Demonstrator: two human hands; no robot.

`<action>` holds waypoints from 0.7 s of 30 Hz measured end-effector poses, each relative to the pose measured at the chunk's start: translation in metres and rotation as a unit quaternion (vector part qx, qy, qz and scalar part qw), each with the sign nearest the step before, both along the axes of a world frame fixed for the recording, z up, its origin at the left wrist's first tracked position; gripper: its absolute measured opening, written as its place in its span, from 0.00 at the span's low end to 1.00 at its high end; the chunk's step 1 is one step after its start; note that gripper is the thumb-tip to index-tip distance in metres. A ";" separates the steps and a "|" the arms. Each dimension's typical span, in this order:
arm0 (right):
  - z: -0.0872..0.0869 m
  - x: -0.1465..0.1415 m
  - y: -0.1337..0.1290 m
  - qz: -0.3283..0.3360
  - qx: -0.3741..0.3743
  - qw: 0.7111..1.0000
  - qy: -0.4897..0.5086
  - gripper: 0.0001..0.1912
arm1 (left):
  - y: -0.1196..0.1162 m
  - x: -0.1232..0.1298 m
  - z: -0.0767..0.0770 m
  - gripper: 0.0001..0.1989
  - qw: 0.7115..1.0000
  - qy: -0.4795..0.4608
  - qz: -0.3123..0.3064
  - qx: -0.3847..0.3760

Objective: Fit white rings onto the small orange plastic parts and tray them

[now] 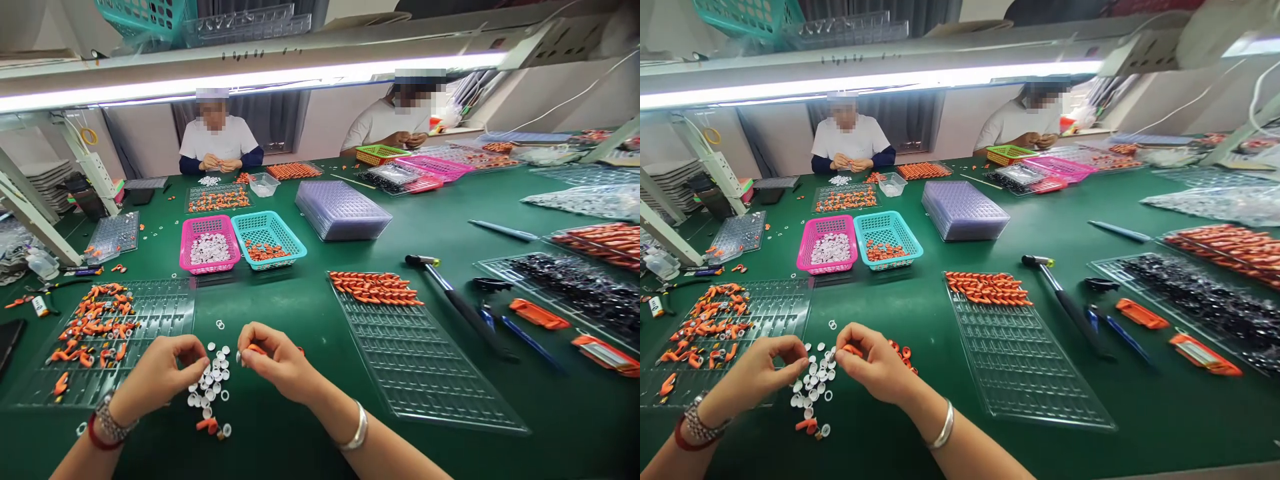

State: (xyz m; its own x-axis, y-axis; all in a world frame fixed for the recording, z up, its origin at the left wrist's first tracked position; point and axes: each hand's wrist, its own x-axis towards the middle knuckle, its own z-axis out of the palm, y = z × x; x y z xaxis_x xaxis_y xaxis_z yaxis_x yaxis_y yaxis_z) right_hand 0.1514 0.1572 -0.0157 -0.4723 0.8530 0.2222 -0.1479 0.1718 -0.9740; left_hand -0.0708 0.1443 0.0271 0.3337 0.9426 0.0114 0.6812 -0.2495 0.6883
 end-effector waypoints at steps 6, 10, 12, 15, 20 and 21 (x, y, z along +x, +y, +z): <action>-0.001 0.004 0.006 -0.028 -0.037 0.998 0.032 0.19 | 0.022 -0.021 -0.008 0.06 0.986 0.121 0.067 0.089; -0.001 0.002 0.006 -0.023 -0.046 0.998 0.023 0.18 | 0.022 -0.012 -0.018 0.06 0.980 0.157 0.065 0.104; -0.001 0.002 0.006 -0.022 -0.049 0.998 0.014 0.16 | 0.022 -0.008 -0.024 0.06 0.978 0.165 0.061 0.108; -0.003 0.001 0.007 -0.022 -0.051 0.998 0.002 0.14 | 0.023 -0.005 -0.030 0.07 0.979 0.165 0.051 0.108; 0.005 -0.001 -0.001 -0.024 -0.047 0.998 -0.025 0.10 | 0.014 0.005 -0.023 0.10 0.986 0.124 0.047 0.106; 0.008 -0.001 -0.007 -0.023 -0.047 0.998 -0.031 0.08 | 0.008 0.009 -0.019 0.10 0.988 0.109 0.047 0.103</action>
